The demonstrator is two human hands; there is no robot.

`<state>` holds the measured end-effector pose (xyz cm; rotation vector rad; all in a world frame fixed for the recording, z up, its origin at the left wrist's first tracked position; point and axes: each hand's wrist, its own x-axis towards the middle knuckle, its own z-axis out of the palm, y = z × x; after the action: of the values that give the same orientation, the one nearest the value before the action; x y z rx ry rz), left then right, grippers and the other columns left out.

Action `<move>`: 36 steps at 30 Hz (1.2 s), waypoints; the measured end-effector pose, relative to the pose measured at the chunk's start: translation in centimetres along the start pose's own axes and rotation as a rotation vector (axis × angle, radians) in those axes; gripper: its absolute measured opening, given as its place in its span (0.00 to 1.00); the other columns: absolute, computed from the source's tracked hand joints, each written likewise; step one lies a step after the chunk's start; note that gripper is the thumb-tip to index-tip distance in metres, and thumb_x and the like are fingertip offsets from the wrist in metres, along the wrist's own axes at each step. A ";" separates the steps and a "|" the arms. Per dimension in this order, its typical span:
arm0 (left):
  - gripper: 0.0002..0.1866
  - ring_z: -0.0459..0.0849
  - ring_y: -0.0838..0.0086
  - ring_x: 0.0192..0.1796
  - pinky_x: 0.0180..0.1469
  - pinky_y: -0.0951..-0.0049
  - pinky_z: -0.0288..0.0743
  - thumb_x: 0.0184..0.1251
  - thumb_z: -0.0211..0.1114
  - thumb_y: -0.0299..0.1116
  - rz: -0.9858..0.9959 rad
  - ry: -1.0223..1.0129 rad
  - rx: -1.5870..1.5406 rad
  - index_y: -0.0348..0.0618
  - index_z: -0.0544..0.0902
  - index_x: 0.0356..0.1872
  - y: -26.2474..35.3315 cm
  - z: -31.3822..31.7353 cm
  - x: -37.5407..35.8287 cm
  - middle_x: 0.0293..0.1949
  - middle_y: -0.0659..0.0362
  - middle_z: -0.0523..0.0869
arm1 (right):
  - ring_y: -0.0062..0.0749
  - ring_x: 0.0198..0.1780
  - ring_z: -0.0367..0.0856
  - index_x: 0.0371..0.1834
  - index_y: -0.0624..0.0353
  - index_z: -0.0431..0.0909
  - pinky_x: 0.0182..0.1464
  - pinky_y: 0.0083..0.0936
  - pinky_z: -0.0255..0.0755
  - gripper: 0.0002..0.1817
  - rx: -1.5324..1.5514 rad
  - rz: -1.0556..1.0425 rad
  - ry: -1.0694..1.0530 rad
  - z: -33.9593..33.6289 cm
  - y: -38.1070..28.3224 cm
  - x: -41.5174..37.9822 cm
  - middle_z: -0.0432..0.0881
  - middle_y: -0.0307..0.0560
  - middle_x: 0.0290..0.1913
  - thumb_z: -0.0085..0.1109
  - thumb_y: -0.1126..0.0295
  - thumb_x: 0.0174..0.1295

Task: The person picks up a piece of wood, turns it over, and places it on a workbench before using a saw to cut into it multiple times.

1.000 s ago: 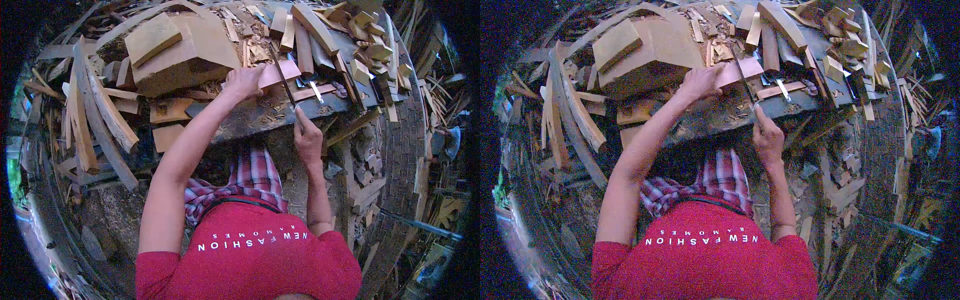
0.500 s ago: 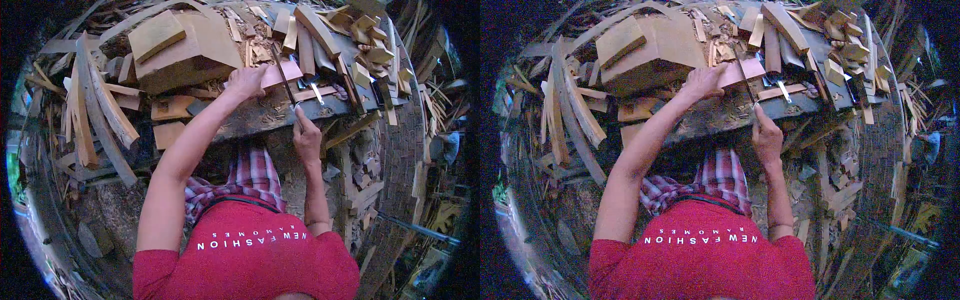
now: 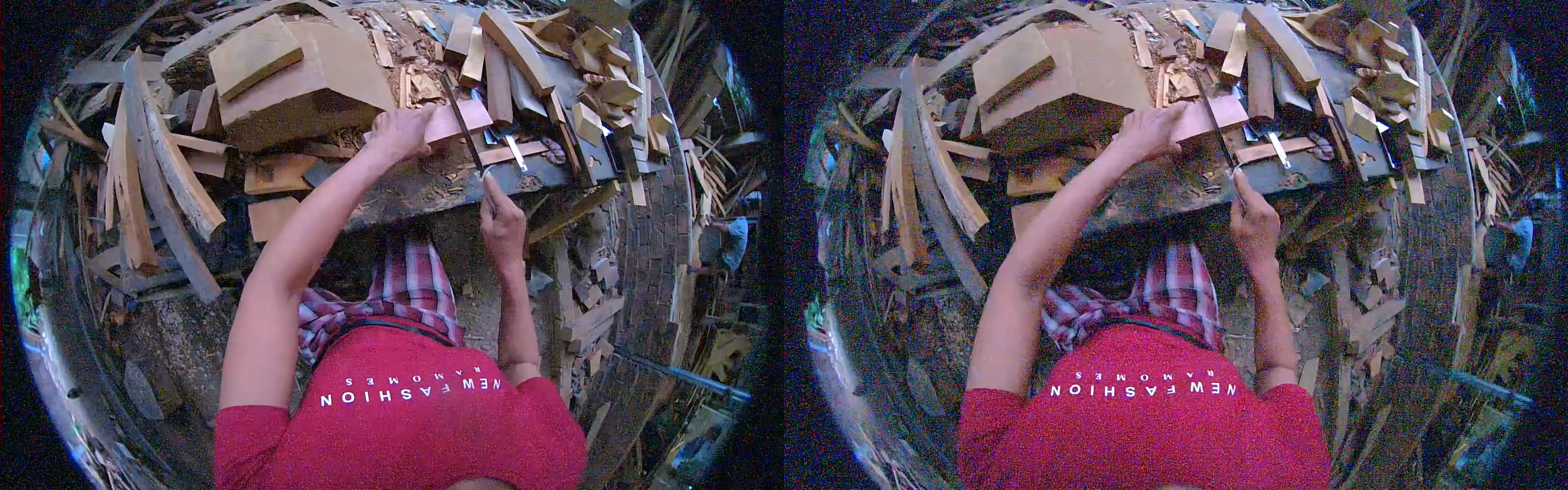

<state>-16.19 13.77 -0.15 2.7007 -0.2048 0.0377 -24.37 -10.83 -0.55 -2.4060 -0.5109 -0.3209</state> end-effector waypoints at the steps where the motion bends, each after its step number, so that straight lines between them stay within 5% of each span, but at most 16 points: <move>1: 0.27 0.85 0.47 0.44 0.44 0.49 0.79 0.47 0.74 0.39 0.004 -0.001 -0.001 0.47 0.73 0.48 0.2 -0.2 -0.1 0.38 0.47 0.85 | 0.54 0.42 0.82 0.61 0.52 0.74 0.41 0.42 0.74 0.22 -0.018 -0.022 0.011 -0.1 -0.6 0.9 0.81 0.61 0.41 0.54 0.74 0.62; 4: 0.27 0.85 0.48 0.44 0.43 0.49 0.79 0.46 0.74 0.39 -0.011 -0.004 -0.009 0.47 0.73 0.48 0.5 -0.7 -0.3 0.38 0.47 0.86 | 0.55 0.43 0.81 0.61 0.52 0.75 0.42 0.43 0.74 0.22 -0.012 -0.047 0.020 1.4 -0.3 3.9 0.81 0.61 0.43 0.55 0.74 0.61; 6: 0.40 0.85 0.50 0.46 0.47 0.50 0.78 0.43 0.77 0.47 -0.055 -0.093 0.061 0.57 0.71 0.62 0.5 -0.7 0.1 0.45 0.50 0.85 | 0.56 0.45 0.80 0.60 0.52 0.75 0.42 0.43 0.75 0.23 -0.070 0.090 -0.089 1.2 -1.3 5.3 0.81 0.60 0.45 0.56 0.74 0.59; 9: 0.39 0.85 0.49 0.45 0.46 0.50 0.78 0.44 0.77 0.47 -0.078 -0.076 0.054 0.57 0.71 0.62 0.5 -0.4 0.2 0.44 0.49 0.86 | 0.56 0.43 0.81 0.60 0.52 0.75 0.41 0.44 0.74 0.23 0.002 -0.104 0.028 2.1 0.5 4.2 0.82 0.60 0.42 0.56 0.74 0.59; 15: 0.34 0.85 0.49 0.43 0.45 0.50 0.79 0.48 0.73 0.43 -0.043 -0.032 0.032 0.59 0.72 0.61 0.4 -0.4 -0.1 0.41 0.47 0.86 | 0.56 0.37 0.81 0.62 0.51 0.74 0.39 0.45 0.73 0.24 -0.028 -0.069 0.028 -0.8 -0.4 -0.2 0.82 0.60 0.37 0.56 0.74 0.59; 21: 0.35 0.84 0.49 0.47 0.48 0.49 0.77 0.50 0.72 0.42 -0.133 -0.117 0.034 0.60 0.71 0.62 1.2 -1.3 -0.1 0.43 0.48 0.85 | 0.58 0.38 0.80 0.63 0.50 0.73 0.40 0.45 0.73 0.26 -0.030 -0.106 0.035 2.2 0.0 4.7 0.81 0.61 0.38 0.54 0.76 0.57; 22: 0.35 0.84 0.49 0.47 0.48 0.49 0.77 0.50 0.72 0.42 -0.134 -0.111 0.041 0.60 0.71 0.62 0.9 -1.0 -0.1 0.43 0.48 0.85 | 0.51 0.53 0.80 0.60 0.59 0.75 0.51 0.33 0.74 0.20 -0.053 0.055 -0.095 1.1 -1.3 4.9 0.79 0.62 0.52 0.54 0.75 0.62; 23: 0.35 0.84 0.49 0.47 0.48 0.49 0.77 0.49 0.73 0.43 -0.098 -0.089 0.035 0.59 0.71 0.62 0.5 -0.5 -0.1 0.43 0.48 0.85 | 0.51 0.53 0.80 0.60 0.59 0.75 0.51 0.33 0.74 0.20 -0.049 0.052 -0.089 1.1 -1.0 4.3 0.79 0.62 0.52 0.54 0.75 0.62; 25: 0.36 0.84 0.49 0.48 0.48 0.49 0.77 0.48 0.74 0.43 -0.058 -0.066 0.027 0.58 0.71 0.62 0.0 0.0 0.3 0.44 0.48 0.85 | 0.58 0.38 0.80 0.63 0.47 0.72 0.39 0.45 0.73 0.27 -0.012 -0.057 0.000 0.8 -0.2 2.7 0.81 0.60 0.39 0.53 0.75 0.58; 30: 0.36 0.85 0.50 0.47 0.47 0.49 0.78 0.47 0.75 0.44 -0.065 -0.095 0.059 0.56 0.71 0.60 0.7 -0.7 0.2 0.43 0.48 0.86 | 0.56 0.37 0.81 0.63 0.47 0.73 0.39 0.45 0.73 0.25 -0.015 0.018 -0.006 -0.5 -0.1 -0.8 0.81 0.60 0.36 0.55 0.73 0.59; 33: 0.35 0.85 0.50 0.45 0.46 0.51 0.79 0.46 0.76 0.44 -0.105 -0.120 0.085 0.56 0.72 0.59 1.5 -1.4 -0.2 0.41 0.48 0.86 | 0.55 0.38 0.82 0.63 0.47 0.73 0.38 0.45 0.73 0.24 -0.064 -0.008 -0.015 0.6 -0.4 2.0 0.82 0.60 0.37 0.55 0.73 0.60; 35: 0.35 0.86 0.50 0.44 0.45 0.51 0.79 0.46 0.76 0.45 -0.101 -0.074 0.084 0.56 0.72 0.59 1.0 -0.6 0.0 0.40 0.48 0.87 | 0.49 0.50 0.82 0.61 0.58 0.74 0.49 0.32 0.76 0.22 -0.059 0.057 -0.091 1.5 -1.1 4.5 0.80 0.61 0.50 0.56 0.75 0.61; 36: 0.35 0.86 0.50 0.43 0.44 0.51 0.80 0.46 0.76 0.45 -0.095 -0.033 0.079 0.55 0.72 0.58 0.9 -0.6 0.0 0.39 0.48 0.87 | 0.57 0.40 0.82 0.62 0.48 0.74 0.39 0.46 0.74 0.25 -0.028 -0.028 -0.012 2.1 -0.9 5.4 0.82 0.61 0.39 0.57 0.73 0.58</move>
<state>-16.35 13.22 0.71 2.7878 -0.0865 -0.0276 -19.74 -7.40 0.23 -2.4313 -0.5493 -0.3276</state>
